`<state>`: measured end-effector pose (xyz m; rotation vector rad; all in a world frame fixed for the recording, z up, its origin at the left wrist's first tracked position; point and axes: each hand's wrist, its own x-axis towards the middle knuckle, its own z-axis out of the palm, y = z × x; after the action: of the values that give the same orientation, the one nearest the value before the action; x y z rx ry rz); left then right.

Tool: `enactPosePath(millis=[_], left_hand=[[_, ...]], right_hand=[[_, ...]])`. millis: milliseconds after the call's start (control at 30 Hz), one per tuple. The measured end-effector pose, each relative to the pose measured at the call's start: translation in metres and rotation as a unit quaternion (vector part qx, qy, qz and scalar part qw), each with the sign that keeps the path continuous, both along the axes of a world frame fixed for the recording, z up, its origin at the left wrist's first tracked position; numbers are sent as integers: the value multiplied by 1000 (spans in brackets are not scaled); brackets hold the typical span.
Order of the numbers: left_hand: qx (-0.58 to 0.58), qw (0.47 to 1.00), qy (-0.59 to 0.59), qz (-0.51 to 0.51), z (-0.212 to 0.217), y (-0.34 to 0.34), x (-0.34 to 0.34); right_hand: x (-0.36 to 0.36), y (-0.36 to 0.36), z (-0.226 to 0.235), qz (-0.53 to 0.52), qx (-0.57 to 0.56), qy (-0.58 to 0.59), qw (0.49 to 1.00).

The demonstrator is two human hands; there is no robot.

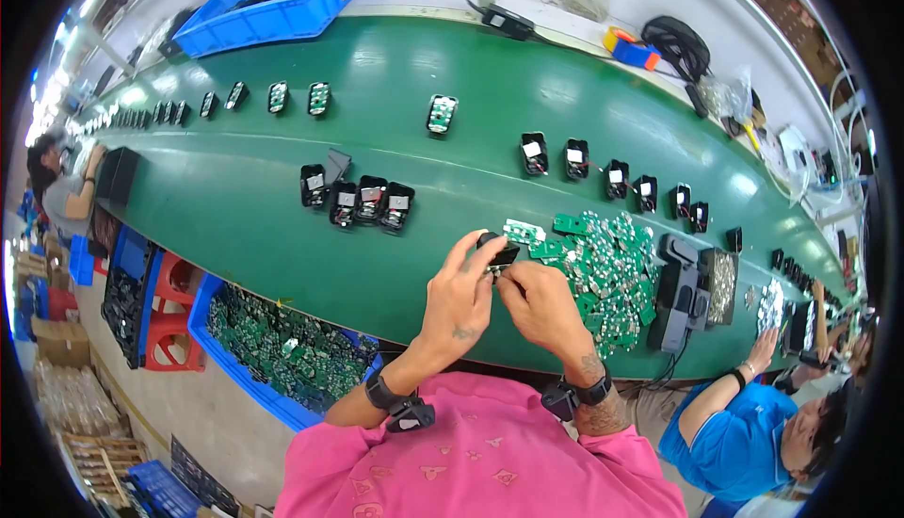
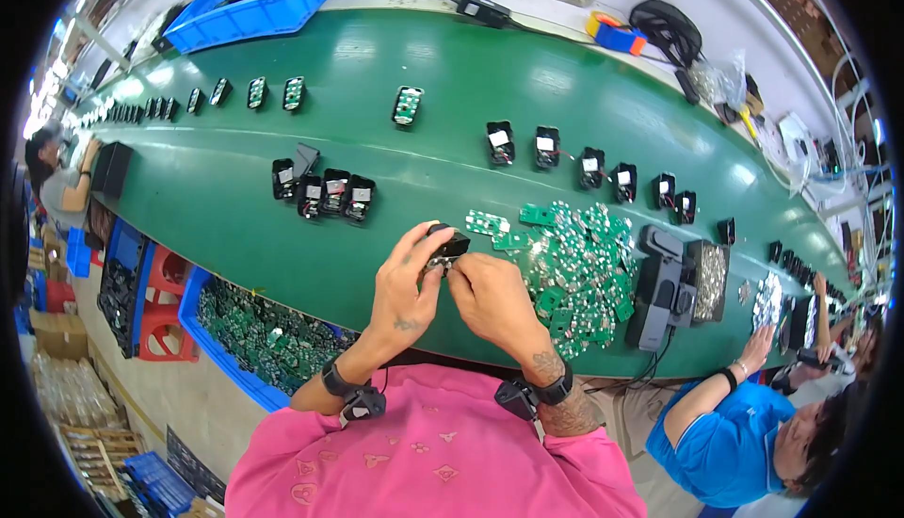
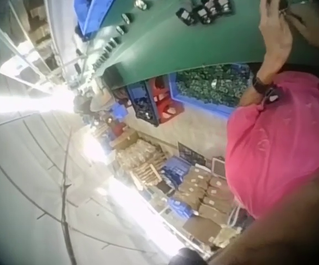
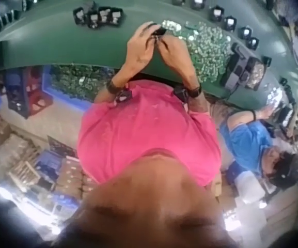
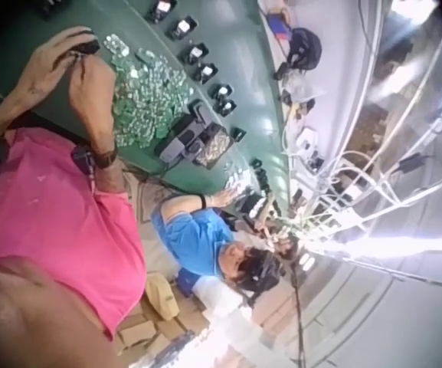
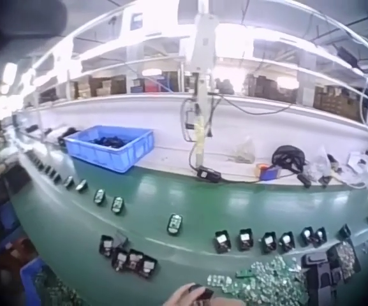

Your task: Assembling electronic circuit boards into plastic housings on a production line.

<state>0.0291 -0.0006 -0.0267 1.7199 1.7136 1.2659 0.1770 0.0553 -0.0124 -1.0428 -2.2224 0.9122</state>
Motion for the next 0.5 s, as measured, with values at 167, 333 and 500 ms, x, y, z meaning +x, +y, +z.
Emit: enactPosePath(millis=[167,333,500], left_hand=[[-37,968,-246,27,-46,0,-34],[14,976,-206,63,-72,-16,-49],[-5,962,-272,13,-73,-16,-53]], right_hand=[[-35,69,3,-10,207,-72,976],[-129,171,-7,76,314,-218,921],[-160,235,-32,187,355,-279,872]])
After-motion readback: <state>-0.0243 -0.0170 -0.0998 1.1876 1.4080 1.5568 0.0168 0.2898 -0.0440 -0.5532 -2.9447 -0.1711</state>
